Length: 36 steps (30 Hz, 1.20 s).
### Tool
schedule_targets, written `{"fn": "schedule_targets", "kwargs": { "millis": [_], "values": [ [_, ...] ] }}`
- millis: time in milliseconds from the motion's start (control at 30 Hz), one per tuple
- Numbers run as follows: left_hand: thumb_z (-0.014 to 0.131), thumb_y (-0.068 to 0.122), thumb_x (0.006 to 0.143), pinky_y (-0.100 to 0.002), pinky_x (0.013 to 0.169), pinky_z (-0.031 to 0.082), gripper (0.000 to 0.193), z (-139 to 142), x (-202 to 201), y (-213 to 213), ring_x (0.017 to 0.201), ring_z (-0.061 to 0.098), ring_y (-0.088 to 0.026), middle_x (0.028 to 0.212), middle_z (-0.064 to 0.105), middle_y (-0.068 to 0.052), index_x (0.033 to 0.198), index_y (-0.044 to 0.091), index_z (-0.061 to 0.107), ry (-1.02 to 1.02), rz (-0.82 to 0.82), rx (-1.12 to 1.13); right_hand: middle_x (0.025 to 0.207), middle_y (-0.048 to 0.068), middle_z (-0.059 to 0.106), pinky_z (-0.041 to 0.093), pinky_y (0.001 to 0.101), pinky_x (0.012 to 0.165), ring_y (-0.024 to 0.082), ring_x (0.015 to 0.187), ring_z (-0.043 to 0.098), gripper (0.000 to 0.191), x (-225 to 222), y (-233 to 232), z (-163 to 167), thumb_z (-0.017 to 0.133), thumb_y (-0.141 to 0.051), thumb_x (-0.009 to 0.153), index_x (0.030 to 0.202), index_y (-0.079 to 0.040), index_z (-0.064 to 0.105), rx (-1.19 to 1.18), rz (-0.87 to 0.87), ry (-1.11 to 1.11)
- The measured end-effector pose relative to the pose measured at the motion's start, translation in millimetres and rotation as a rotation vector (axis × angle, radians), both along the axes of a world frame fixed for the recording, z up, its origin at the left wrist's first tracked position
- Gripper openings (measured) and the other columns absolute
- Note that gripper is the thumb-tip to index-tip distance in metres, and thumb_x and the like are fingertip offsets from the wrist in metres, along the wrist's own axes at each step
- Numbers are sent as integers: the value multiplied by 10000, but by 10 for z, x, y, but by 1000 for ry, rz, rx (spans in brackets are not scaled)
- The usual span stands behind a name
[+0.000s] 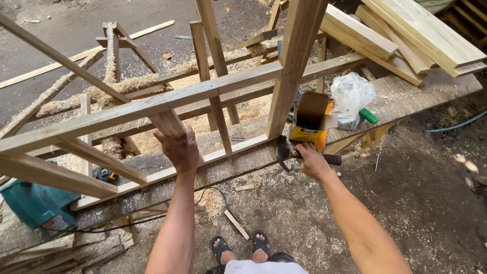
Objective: The person measures a thin wood strip with an orange ruler and square, saws it to length with a hand saw, and fits the cut pieces into a wooden frame resting on the workbench. They then hammer nails into the joints to fasten the frame, repositioning the frame and picking up nails between strikes.
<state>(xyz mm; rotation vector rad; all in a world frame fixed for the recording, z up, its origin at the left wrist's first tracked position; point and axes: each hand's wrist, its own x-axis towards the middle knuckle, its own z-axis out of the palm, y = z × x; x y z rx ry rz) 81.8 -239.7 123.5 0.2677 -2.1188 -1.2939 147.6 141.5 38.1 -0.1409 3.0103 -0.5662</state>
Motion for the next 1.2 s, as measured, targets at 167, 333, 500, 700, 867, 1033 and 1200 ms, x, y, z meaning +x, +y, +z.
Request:
{"fn": "schedule_targets", "kwargs": {
  "millis": [167, 333, 500, 700, 867, 1033, 1200],
  "values": [
    [733, 149, 873, -348, 676, 613, 525, 12, -9, -28, 776, 701, -222, 978, 667, -146, 1257, 39, 392, -45, 30, -31, 1288, 149, 554, 354, 578, 1087, 394, 1273, 485, 407, 158, -14, -62, 636, -74, 867, 1255, -103, 516, -42, -80, -26],
    [756, 53, 722, -296, 570, 595, 507, 19, -72, -36, 686, 685, -142, 882, 689, -42, 1172, 102, 527, -31, -23, 258, 1273, 129, 585, 407, 568, 1019, 424, 1234, 502, 420, 299, -95, -163, 674, -98, 849, 1256, -135, 580, -98, -132, 113],
    [737, -63, 750, -269, 565, 557, 418, 121, -80, 42, 677, 620, -136, 861, 642, -26, 1105, 69, 559, 242, -33, 265, 1270, 161, 575, 416, 580, 982, 429, 1191, 526, 452, 284, -142, -170, 681, -127, 859, 1301, -141, 589, -165, -208, 140],
    [664, -104, 687, -247, 384, 525, 357, 189, 50, 34, 506, 578, -110, 727, 626, -6, 984, 69, 565, 12, 71, 358, 1221, 139, 601, 412, 563, 1019, 382, 1182, 553, 432, 241, -161, -143, 695, -138, 849, 1275, -156, 630, -59, -190, 246],
    [658, -123, 697, -254, 388, 498, 326, 142, 28, -61, 503, 575, -103, 688, 621, -22, 957, 55, 573, 110, 70, 323, 1232, 101, 612, 391, 586, 1069, 309, 1200, 585, 447, 205, -382, -188, 688, -134, 908, 1348, -183, 627, 66, -281, 322],
    [690, -61, 689, -245, 422, 553, 306, 157, -93, -99, 536, 595, -88, 703, 626, 1, 947, 68, 586, 117, 80, 481, 1269, 95, 613, 329, 633, 1125, 312, 1212, 583, 502, 141, -505, -239, 678, -171, 896, 1392, -230, 617, 156, -290, 379],
    [725, 66, 675, -290, 541, 602, 346, 407, -209, 4, 662, 607, -92, 806, 593, 44, 989, 82, 582, 355, 28, 451, 1318, 111, 616, 343, 600, 1134, 343, 1244, 566, 521, 126, -496, -218, 661, -242, 879, 1396, -258, 606, 205, -301, 323]
  ]
}}
